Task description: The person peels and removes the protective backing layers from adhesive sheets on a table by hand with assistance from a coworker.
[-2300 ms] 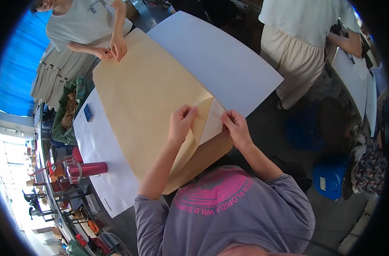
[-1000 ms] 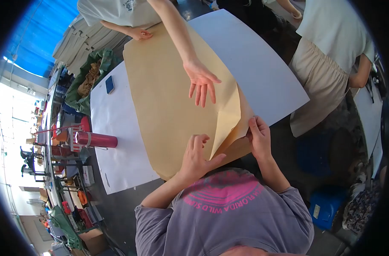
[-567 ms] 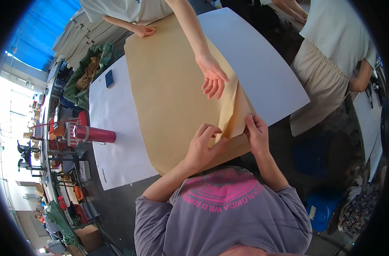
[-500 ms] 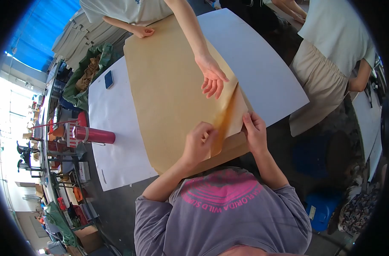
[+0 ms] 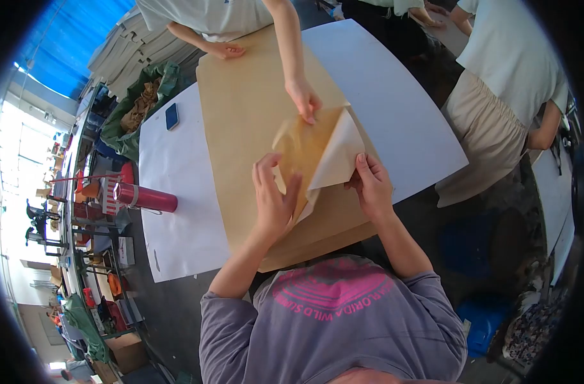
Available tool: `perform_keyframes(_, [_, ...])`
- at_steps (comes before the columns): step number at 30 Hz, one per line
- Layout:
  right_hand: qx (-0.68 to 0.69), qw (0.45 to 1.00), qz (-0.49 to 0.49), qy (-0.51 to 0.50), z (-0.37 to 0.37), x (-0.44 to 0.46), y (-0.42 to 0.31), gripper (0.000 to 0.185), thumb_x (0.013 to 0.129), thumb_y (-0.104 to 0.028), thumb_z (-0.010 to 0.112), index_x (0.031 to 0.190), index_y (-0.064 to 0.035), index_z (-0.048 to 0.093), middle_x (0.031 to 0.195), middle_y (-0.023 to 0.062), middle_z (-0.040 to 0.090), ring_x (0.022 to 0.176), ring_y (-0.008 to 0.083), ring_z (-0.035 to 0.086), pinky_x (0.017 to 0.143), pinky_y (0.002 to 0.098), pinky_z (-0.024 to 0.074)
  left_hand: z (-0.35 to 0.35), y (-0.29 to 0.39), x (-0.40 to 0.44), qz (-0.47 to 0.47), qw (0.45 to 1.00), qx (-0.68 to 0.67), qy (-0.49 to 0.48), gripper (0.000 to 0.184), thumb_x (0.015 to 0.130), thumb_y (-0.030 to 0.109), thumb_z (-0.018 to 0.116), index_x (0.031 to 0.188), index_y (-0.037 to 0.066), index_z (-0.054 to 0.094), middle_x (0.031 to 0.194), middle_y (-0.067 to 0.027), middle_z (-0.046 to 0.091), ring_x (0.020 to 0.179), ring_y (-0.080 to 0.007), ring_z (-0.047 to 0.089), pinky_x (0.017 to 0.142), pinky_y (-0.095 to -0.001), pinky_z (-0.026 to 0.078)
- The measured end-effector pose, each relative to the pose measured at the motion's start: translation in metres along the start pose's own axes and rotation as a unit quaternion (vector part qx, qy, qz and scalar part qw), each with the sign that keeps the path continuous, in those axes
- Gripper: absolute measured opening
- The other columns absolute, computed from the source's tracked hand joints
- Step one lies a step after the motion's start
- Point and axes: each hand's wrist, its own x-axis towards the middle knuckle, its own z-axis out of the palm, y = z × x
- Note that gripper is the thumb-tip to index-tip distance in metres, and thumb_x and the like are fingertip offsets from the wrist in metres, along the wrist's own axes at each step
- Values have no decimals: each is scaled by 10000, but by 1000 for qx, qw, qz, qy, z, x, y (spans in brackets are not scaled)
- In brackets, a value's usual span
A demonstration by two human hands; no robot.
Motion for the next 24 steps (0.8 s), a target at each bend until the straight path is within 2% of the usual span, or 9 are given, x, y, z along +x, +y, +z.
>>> perform_keyframes(1, [1, 1000, 2, 1, 0, -2, -2, 288, 966, -344, 478, 868, -85, 559, 761, -14, 578, 654, 69, 548, 593, 231, 460, -8, 7, -2, 108, 988, 109, 13, 165, 854, 169, 622, 926, 21, 612, 1089, -145, 551, 1010, -266, 520, 847, -365, 382])
perform_keyframes(4, [27, 1000, -2, 14, -3, -6, 0, 279, 968, -339, 473, 875, -88, 553, 757, -13, 573, 655, 72, 534, 597, 241, 453, -31, 21, -5, 154, 961, 219, -76, 272, 862, 259, 579, 997, 34, 651, 1188, -138, 521, 1155, -315, 435, 971, -411, 282])
perform_keyframes(7, [39, 999, -16, 24, -4, -7, -1, 272, 970, -335, 470, 876, -90, 545, 751, -11, 566, 655, 77, 521, 603, 249, 443, -55, 18, 0, 128, 963, 138, -195, 284, 876, 299, 566, 989, 68, 685, 1283, -92, 474, 1180, -281, 437, 965, -427, 242])
perform_keyframes(8, [39, 999, -21, 29, -4, -9, -2, 271, 971, -333, 469, 875, -91, 542, 749, -9, 564, 655, 78, 517, 605, 251, 439, -63, 29, 0, 162, 944, 215, -191, 364, 866, 373, 567, 1078, 88, 647, 1270, -73, 484, 1192, -261, 438, 927, -452, 243])
perform_keyframes(11, [36, 999, -10, 34, 5, -13, -10, 266, 971, -324, 473, 863, -90, 538, 747, -6, 563, 651, 79, 516, 604, 250, 429, -58, 47, -13, 145, 915, 358, -122, 340, 874, 289, 542, 1158, 114, 607, 1249, -64, 506, 1200, -251, 441, 921, -482, 229])
perform_keyframes(14, [52, 997, -41, 27, 4, -14, -11, 251, 971, -302, 479, 863, -84, 538, 743, -4, 563, 651, 79, 518, 605, 251, 434, -54, 26, -24, 187, 864, 461, -75, 371, 848, 196, 541, 1215, 146, 572, 1302, -82, 482, 1233, -233, 431, 923, -491, 216])
perform_keyframes(17, [87, 993, -51, 54, 4, -21, -12, 229, 973, -266, 480, 868, -73, 542, 762, -2, 566, 670, 67, 521, 615, 240, 436, -44, 29, -38, 191, 855, 479, -48, 394, 814, 157, 524, 1203, 167, 584, 1338, -107, 470, 1290, -221, 396, 974, -505, 178])
perform_keyframes(20, [50, 977, -154, 141, -6, -33, -16, 218, 977, -235, 474, 884, -52, 547, 796, -2, 570, 694, 55, 523, 634, 224, 439, -30, 56, -56, 152, 880, 429, -134, 439, 810, 131, 511, 1244, 175, 562, 1386, -146, 422, 1312, -248, 379, 1023, -583, 80])
perform_keyframes(24, [60, 983, -112, 132, -19, -49, -29, 211, 976, -220, 479, 900, -34, 547, 832, -3, 573, 743, 57, 545, 675, 221, 453, -9, 59, -74, 145, 891, 388, -184, 444, 814, 110, 460, 1246, 133, 558, 1381, -156, 429, 1351, -230, 323, 1019, -652, -33])
